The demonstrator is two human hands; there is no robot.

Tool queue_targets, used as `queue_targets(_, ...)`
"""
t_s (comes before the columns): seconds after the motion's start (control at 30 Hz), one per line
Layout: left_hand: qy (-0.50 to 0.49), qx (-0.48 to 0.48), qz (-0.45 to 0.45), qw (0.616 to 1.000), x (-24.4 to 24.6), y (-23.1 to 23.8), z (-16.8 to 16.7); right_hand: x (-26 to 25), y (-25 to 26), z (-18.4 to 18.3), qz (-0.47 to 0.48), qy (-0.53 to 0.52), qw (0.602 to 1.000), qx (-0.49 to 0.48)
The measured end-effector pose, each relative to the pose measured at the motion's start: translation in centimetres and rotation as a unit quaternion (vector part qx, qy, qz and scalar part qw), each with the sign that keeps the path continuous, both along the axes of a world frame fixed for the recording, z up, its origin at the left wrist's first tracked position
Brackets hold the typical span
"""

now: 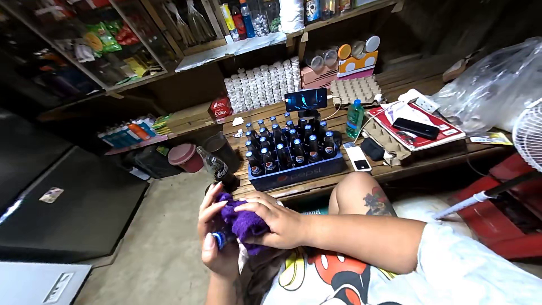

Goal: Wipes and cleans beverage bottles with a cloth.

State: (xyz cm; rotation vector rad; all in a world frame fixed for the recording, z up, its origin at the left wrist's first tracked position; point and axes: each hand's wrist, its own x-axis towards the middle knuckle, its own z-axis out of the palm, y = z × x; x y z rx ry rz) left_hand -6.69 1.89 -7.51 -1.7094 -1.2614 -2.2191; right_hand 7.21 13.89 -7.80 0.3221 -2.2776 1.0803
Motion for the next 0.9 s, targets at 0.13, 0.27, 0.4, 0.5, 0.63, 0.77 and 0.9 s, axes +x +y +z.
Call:
queue_targets(0.13, -0.020, 0.021, -0.009, 1.000, -0.6, -0.2, 0.2, -0.1, 0.6, -2.0, -0.034, -0.070, 0.997, -0.030)
queue_targets(0.27, -0.057, 0.028, -0.030, 0.998, -1.1, -0.4, 0.1, -0.1, 1.3, -4.1, -0.080, -0.180, 0.979, -0.045)
queue_targets(0.4, -0.061, 0.026, -0.030, 0.997, -1.4, -0.4, 0.0, -0.2, 1.8, -4.8, -0.092, -0.205, 0.973, -0.054)
queue_targets(0.5, -0.057, 0.023, 0.055, 0.997, -1.2, -1.0, 1.0, -0.3, 1.9, -5.0, -0.103, -0.219, 0.968, -0.063)
queue_targets(0.63, -0.126, 0.053, 0.115, 0.984, -0.3, -1.3, 2.1, -0.2, 1.9, -4.9, -0.113, -0.241, 0.962, -0.066)
queue_targets(0.77, -0.162, 0.062, 0.103, 0.979, 0.4, -1.4, 2.1, -0.4, 1.9, -5.3, -0.116, -0.242, 0.961, -0.065)
queue_targets(0.9, -0.174, 0.077, 0.090, 0.978, 1.1, -1.2, 2.1, -0.3, 1.9, -5.4, -0.117, -0.243, 0.961, -0.069)
